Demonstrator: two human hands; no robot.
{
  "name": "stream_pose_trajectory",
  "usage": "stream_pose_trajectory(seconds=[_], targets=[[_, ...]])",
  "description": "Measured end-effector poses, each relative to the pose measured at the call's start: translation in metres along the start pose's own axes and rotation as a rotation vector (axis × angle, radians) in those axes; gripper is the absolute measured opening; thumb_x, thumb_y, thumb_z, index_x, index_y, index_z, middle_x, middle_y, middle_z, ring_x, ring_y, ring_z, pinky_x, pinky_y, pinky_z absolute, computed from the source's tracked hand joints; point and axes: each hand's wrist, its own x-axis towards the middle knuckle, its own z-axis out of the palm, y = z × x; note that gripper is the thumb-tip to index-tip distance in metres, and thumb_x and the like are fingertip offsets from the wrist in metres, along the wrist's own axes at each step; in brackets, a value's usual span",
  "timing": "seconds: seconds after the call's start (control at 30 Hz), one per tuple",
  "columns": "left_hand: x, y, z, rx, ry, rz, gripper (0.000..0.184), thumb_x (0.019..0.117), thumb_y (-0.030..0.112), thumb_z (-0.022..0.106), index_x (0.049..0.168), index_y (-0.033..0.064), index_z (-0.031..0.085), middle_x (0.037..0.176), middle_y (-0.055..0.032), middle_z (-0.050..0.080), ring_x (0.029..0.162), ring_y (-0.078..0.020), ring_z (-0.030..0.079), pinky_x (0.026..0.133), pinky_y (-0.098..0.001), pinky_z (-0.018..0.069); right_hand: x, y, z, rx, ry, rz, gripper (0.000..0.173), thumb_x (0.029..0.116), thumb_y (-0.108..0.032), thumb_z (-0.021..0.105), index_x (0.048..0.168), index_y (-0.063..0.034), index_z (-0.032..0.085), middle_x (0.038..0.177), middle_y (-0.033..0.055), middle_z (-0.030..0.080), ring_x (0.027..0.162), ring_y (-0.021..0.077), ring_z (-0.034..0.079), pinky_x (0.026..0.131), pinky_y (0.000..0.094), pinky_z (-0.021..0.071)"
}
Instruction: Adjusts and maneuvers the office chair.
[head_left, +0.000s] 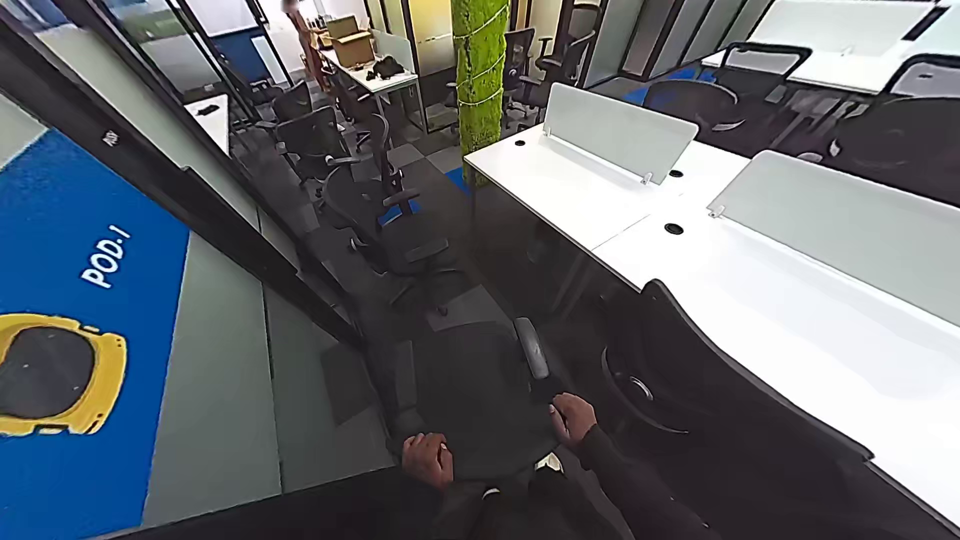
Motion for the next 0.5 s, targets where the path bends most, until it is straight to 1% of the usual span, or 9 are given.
stream_pose_trajectory(seconds=[0.1, 0.17, 0.2, 0.3, 0.43, 0.5], targets=[[0.024, -0.004, 0.015, -0.002, 0.018, 0.008, 0.038, 0.0866, 0.036, 0.045, 0.082, 0.0177, 0.079, 0.075, 0.0021, 0.074, 0.072, -0.0175, 0.069, 0.084, -0.0460, 0.0545, 0.020, 0.010, 0.002, 0.012, 0.015, 0.029, 0.046, 0.0945, -0.038, 0.039, 0.068, -0.0080, 0.063, 0.071, 0.0099, 0.067, 0.073, 0.0286, 0.071, 0.064, 0.0493, 0.0562], [0.043, -0.004, 0.023, 0.009, -0.013, 0.023, 0.037, 0.0870, 0.036, 0.046, 0.085, 0.0178, 0.079, 0.078, 0.0020, 0.075, 0.074, -0.0174, 0.070, 0.084, -0.0462, 0.0552, 0.034, 0.018, 0.003, 0.020, 0.045, 0.045, 0.047, 0.0945, -0.037, 0.040, 0.069, -0.0059, 0.064, 0.072, 0.0123, 0.068, 0.075, 0.0307, 0.072, 0.066, 0.0512, 0.0567], [0.054, -0.003, 0.028, 0.010, -0.025, 0.033, 0.037, 0.0867, 0.035, 0.047, 0.085, 0.0170, 0.079, 0.078, 0.0009, 0.076, 0.074, -0.0181, 0.071, 0.084, -0.0467, 0.0555, 0.042, 0.024, 0.006, 0.019, 0.072, 0.045, 0.047, 0.0946, -0.037, 0.040, 0.069, -0.0057, 0.064, 0.072, 0.0126, 0.068, 0.075, 0.0311, 0.072, 0.065, 0.0513, 0.0567], [0.092, -0.001, 0.044, 0.027, -0.061, 0.061, 0.037, 0.0863, 0.035, 0.047, 0.087, 0.0176, 0.079, 0.079, 0.0019, 0.075, 0.074, -0.0171, 0.071, 0.083, -0.0455, 0.0555, 0.070, 0.045, 0.008, 0.008, 0.115, 0.051, 0.047, 0.0947, -0.038, 0.038, 0.068, -0.0066, 0.062, 0.071, 0.0120, 0.067, 0.073, 0.0306, 0.071, 0.065, 0.0507, 0.0557], [0.149, 0.006, 0.071, 0.019, -0.079, 0.046, 0.035, 0.0862, 0.032, 0.048, 0.089, 0.0169, 0.079, 0.082, 0.0012, 0.076, 0.077, -0.0179, 0.071, 0.087, -0.0464, 0.0548, 0.119, 0.074, 0.001, 0.010, 0.091, 0.078, 0.045, 0.0941, -0.034, 0.041, 0.069, -0.0041, 0.063, 0.072, 0.0143, 0.068, 0.075, 0.0329, 0.071, 0.067, 0.0523, 0.0560], [0.178, 0.013, 0.082, 0.017, -0.099, 0.035, 0.034, 0.0852, 0.031, 0.050, 0.090, 0.0159, 0.080, 0.084, 0.0001, 0.077, 0.079, -0.0191, 0.072, 0.088, -0.0477, 0.0547, 0.144, 0.091, -0.002, 0.008, 0.073, 0.101, 0.045, 0.0939, -0.035, 0.042, 0.070, -0.0043, 0.064, 0.074, 0.0139, 0.069, 0.077, 0.0327, 0.072, 0.069, 0.0526, 0.0566]])
